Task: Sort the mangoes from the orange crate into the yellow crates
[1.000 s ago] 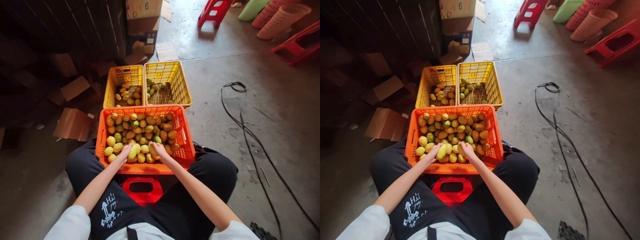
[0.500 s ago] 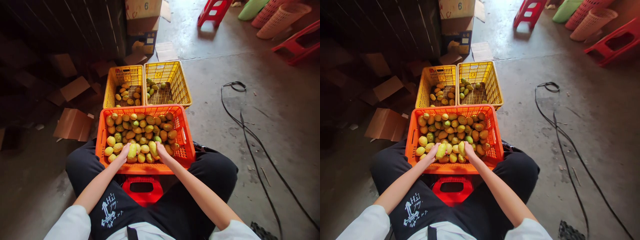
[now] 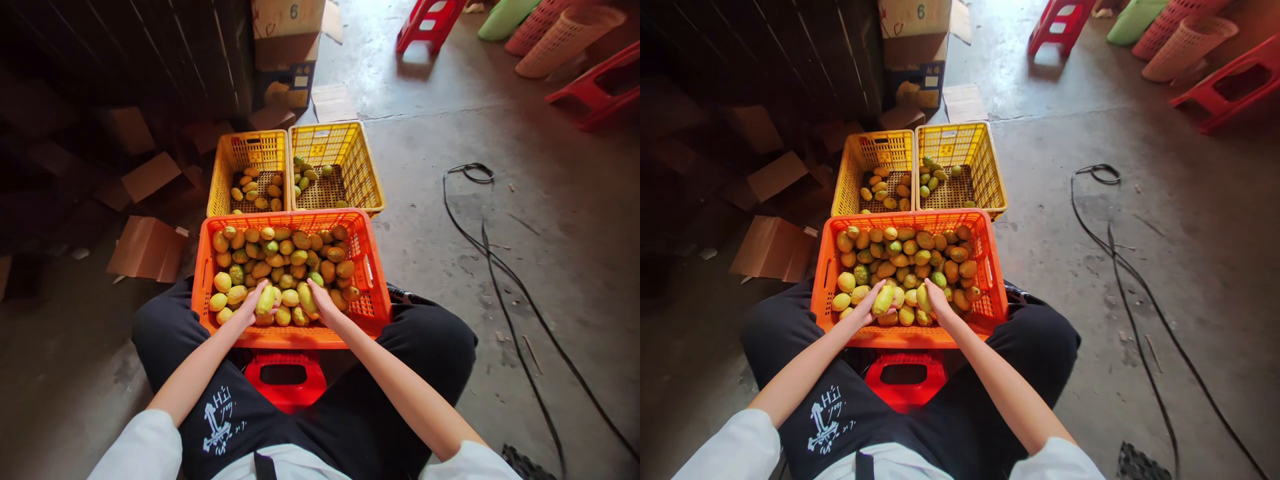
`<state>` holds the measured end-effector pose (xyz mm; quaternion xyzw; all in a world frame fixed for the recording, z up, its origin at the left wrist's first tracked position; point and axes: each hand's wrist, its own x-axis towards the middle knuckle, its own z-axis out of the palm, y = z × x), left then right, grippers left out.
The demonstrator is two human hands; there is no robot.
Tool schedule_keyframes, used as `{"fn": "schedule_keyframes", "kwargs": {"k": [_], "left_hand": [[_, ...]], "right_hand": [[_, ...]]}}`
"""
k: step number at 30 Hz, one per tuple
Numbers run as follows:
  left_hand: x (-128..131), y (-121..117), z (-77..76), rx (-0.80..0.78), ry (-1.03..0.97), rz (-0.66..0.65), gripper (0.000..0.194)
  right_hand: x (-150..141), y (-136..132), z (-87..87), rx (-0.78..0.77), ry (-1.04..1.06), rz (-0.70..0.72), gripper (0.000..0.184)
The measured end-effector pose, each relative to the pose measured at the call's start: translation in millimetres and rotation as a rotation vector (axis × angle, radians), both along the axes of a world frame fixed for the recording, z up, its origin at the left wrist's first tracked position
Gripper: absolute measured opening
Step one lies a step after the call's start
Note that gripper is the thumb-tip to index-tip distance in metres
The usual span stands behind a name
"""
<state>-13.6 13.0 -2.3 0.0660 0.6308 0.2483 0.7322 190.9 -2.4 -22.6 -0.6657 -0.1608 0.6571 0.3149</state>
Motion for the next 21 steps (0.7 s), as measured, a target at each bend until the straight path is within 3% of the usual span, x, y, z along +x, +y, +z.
{"fn": "schedule_keyframes", "kwargs": {"k": [10,14,21], "left_hand": [[-6.2,-5.4,-10.2,0.076,0.005,-0.117,0.024],[-5.4,-4.8,-11.9,0.124,0.031,-0.101,0.014],[-2.6,-5.1,-12.0,0.142,0.050,-0.067,0.020]], "right_hand": [[-2.2,-3.3,12.7,0.013,-0.072,0.034,0.045],[-1.4,-4.8,11.6,0.021,-0.098,0.012,0.044],[2.0,-3.7,7.8,0.055,-0.113,-0.016,0.033]]}}
